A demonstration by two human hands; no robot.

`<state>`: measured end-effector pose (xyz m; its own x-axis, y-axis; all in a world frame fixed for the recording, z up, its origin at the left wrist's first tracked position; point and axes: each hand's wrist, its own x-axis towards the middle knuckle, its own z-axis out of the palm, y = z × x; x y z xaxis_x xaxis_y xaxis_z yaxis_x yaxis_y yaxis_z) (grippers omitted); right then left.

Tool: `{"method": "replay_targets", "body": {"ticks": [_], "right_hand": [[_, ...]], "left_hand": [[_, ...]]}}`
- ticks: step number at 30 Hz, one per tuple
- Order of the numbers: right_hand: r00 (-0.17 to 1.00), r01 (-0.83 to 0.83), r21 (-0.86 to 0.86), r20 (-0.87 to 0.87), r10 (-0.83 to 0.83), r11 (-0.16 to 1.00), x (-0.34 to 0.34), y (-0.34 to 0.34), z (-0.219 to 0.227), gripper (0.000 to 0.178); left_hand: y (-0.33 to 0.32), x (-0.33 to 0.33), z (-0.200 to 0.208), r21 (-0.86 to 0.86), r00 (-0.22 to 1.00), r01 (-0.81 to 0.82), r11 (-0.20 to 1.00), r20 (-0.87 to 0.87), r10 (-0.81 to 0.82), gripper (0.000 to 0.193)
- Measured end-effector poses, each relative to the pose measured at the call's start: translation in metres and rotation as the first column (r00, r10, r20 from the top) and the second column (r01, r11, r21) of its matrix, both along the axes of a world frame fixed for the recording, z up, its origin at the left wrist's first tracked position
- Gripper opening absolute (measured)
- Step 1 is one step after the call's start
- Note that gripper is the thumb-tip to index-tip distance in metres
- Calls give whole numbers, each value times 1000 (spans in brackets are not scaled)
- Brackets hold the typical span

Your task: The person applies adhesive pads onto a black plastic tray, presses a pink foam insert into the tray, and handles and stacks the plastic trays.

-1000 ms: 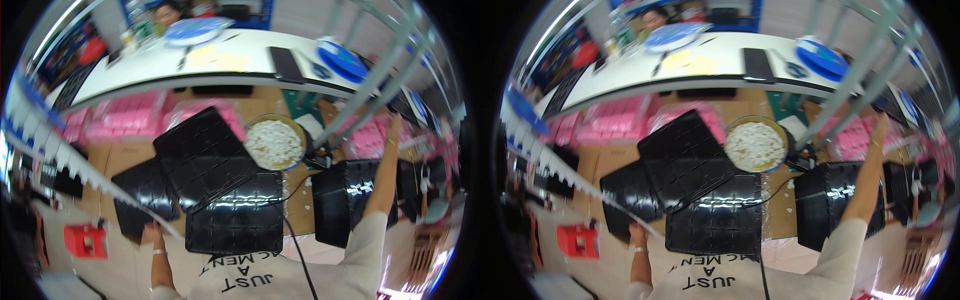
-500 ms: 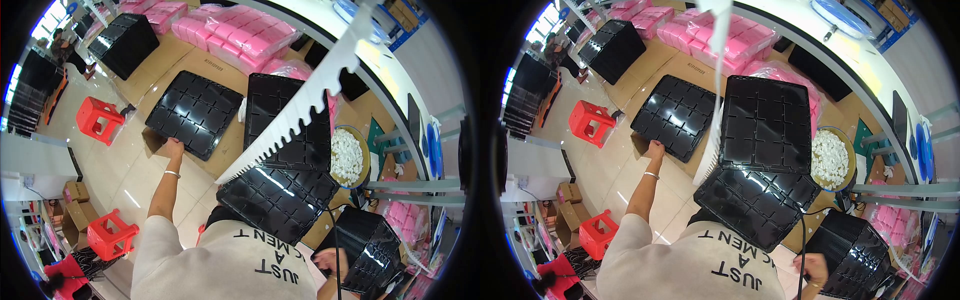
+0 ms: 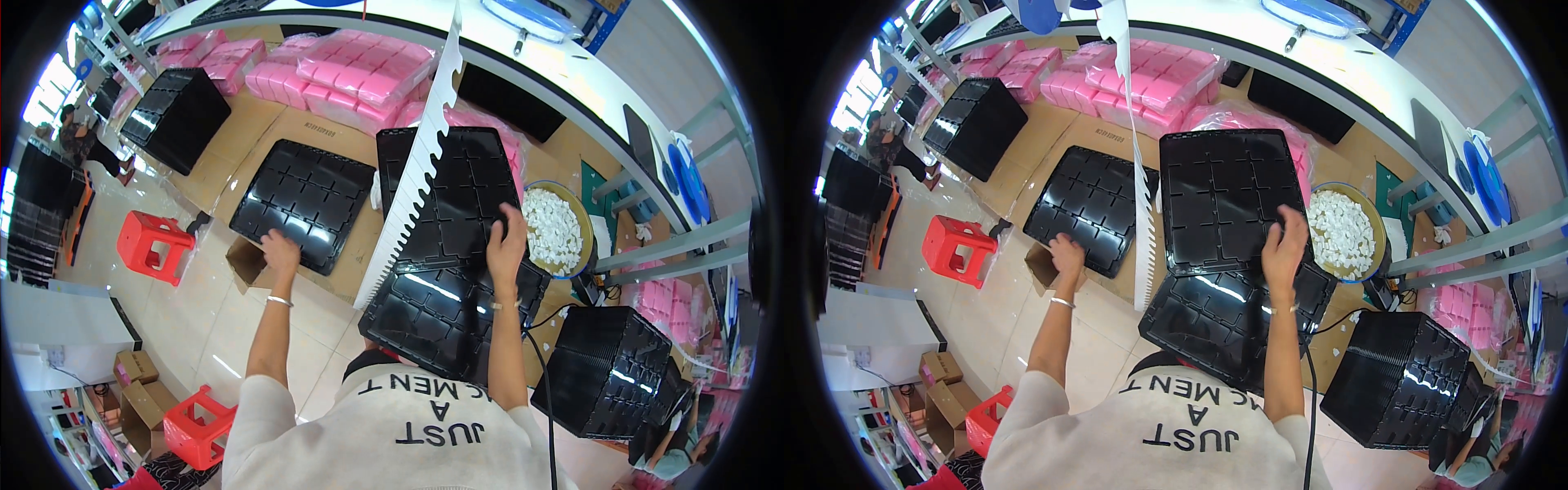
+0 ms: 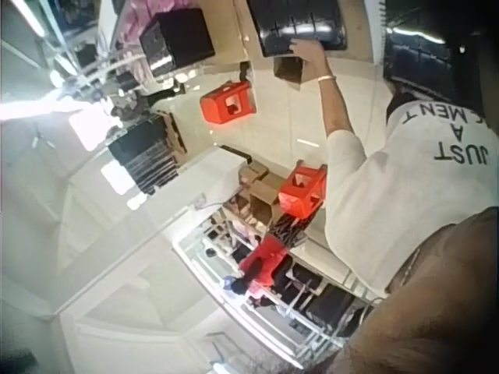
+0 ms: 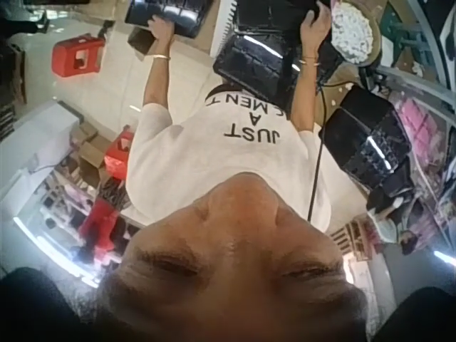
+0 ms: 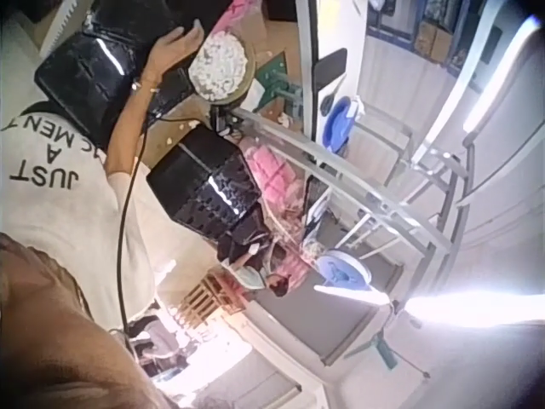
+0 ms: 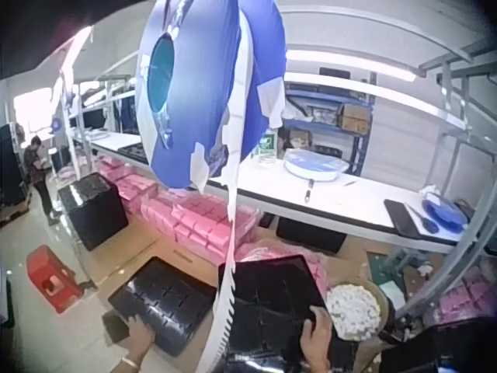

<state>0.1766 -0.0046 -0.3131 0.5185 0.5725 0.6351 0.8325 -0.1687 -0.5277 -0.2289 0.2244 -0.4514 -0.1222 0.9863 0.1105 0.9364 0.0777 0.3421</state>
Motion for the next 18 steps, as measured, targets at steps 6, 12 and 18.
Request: {"method": "replay_targets", "body": {"ticks": [6, 12, 18], "right_hand": [[895, 356, -448, -90, -437, 820, 101, 11, -77, 43], [918, 260, -300, -219, -332, 918, 76, 16, -76, 37], [923, 52, -447, -321, -214, 893, 26, 49, -8, 40]], "left_hand": [[-26, 141, 10, -203, 201, 670, 714, 976, 89, 26], [-47, 162, 9, -33, 338, 596, 802, 917, -213, 22], [-90, 84, 30, 48, 420, 379, 924, 881, -218, 22]]}}
